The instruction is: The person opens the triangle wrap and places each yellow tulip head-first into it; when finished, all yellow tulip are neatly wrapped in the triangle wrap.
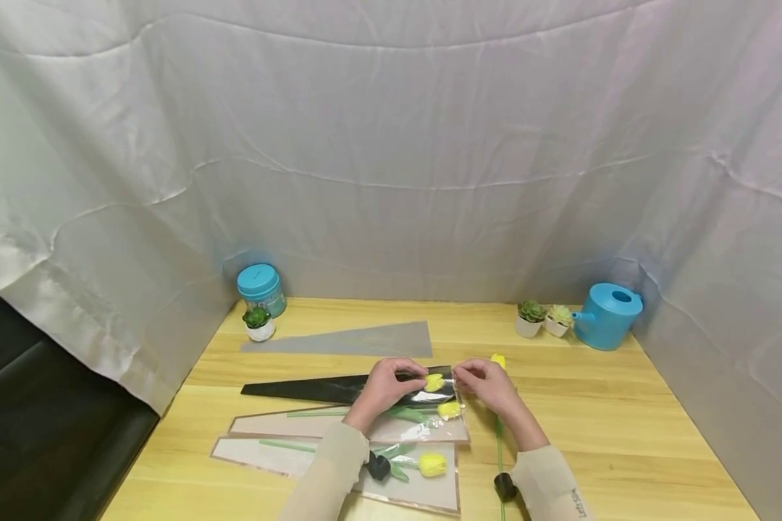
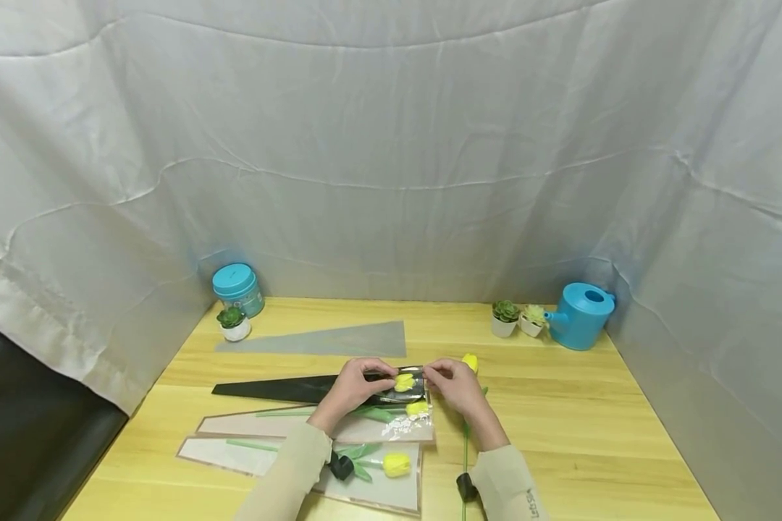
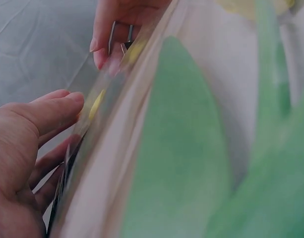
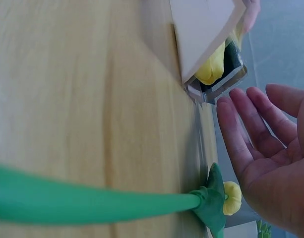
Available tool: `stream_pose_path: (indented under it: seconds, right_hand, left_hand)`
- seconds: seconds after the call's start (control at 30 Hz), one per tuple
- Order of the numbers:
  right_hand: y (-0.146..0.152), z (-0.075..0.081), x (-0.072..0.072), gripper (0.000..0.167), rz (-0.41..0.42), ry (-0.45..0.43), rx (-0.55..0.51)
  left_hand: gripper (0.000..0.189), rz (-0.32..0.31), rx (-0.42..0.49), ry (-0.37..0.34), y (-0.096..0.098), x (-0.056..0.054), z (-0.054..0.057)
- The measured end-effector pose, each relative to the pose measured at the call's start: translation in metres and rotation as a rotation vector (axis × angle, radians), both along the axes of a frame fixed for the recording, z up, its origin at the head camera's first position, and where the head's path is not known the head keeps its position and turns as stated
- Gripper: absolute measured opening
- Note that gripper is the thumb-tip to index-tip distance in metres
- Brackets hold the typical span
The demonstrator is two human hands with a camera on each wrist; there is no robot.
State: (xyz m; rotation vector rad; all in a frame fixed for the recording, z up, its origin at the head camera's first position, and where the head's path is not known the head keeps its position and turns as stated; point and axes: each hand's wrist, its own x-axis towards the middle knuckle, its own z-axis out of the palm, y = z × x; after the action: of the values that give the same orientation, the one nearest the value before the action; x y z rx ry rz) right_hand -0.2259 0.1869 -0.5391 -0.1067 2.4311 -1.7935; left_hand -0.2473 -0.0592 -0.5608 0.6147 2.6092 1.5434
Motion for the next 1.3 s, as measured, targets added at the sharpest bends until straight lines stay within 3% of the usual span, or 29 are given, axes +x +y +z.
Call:
stream_pose_path:
  seconds: [0.3,0.57,0.73,0.87,0.93,1.1,1.17,1.3]
  right_hand:
    - [0.001,0.004,0.002,0.025,-0.005,0.000,0.022]
    - [0.031,0.020,0.006,0.039,-0.001,0.064,0.048]
    - [0.056,0.035,0.016,0.044,-0.066,0.083,0.088]
    - [0.071,0.037,0.028,0.041,-0.107,0.064,0.150]
    - [0.078,0.034,0.036,0.041,-0.108,0.041,0.174]
    - [0.091,0.026,0.057,0.047,-0.013,-0.052,0.199]
    - [0.096,0.021,0.065,0.050,0.022,-0.110,0.187]
    - [0.101,0.013,0.076,0.048,0.051,-0.201,0.139]
  left_hand:
    - [0.019,-0.004,-0.019,-0.003,-0.003,-0.001,-0.001]
    - [0.020,-0.022,-0.012,-0.025,-0.008,0.000,0.005]
    - [0.022,0.018,0.041,-0.046,-0.019,-0.009,0.009]
    - [0.020,0.065,0.051,-0.044,-0.034,-0.023,0.013]
    - [0.023,0.052,0.000,-0.004,-0.042,-0.031,0.013]
    - [0.047,-0.103,-0.224,0.096,-0.064,-0.049,0.006]
    - [0.052,-0.138,-0.270,0.074,-0.072,-0.053,0.002]
    - [0.051,-0.078,-0.285,-0.006,-0.080,-0.057,-0.003]
